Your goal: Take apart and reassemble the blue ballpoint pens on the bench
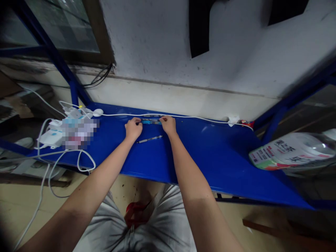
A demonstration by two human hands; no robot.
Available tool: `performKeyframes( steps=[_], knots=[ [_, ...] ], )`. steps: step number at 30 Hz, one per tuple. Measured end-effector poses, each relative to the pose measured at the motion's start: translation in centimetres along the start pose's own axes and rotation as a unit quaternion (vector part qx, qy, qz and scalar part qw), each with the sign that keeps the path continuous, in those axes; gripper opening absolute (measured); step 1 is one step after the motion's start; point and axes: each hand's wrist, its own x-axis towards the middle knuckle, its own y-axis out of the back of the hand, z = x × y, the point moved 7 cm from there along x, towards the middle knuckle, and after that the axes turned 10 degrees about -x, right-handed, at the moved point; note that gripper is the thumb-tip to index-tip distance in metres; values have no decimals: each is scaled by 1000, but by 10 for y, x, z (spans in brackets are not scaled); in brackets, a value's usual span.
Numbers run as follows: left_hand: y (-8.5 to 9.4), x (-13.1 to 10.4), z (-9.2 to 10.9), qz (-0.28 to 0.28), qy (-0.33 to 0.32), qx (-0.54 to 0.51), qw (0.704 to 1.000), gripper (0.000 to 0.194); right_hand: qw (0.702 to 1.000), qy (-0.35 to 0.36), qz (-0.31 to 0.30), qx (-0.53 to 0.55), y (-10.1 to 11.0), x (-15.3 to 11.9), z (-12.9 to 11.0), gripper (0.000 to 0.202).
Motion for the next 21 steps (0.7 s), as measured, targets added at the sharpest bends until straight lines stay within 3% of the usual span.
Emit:
performKeyframes(
  steps=[7, 10, 15, 17, 21],
  knots=[
    [3, -1, -1, 12, 8, 1, 1000, 21, 997, -11, 49, 54, 29, -23, -5, 8],
    [5, -1, 0, 18, 10, 5, 1000, 20, 992, 67, -69, 78, 25, -43, -28, 10],
    [8, -1, -3, 28, 7, -27, 999, 19, 942, 194, -274, -18, 6, -85, -61, 26],
    [10, 1, -7, 40, 14, -70, 997, 18, 939, 201, -274, -47, 3, -89, -64, 21],
    [15, 4, -11, 61, 44, -224, 972, 11, 963, 174, -204, -2, 7, -81, -61, 12]
  ],
)
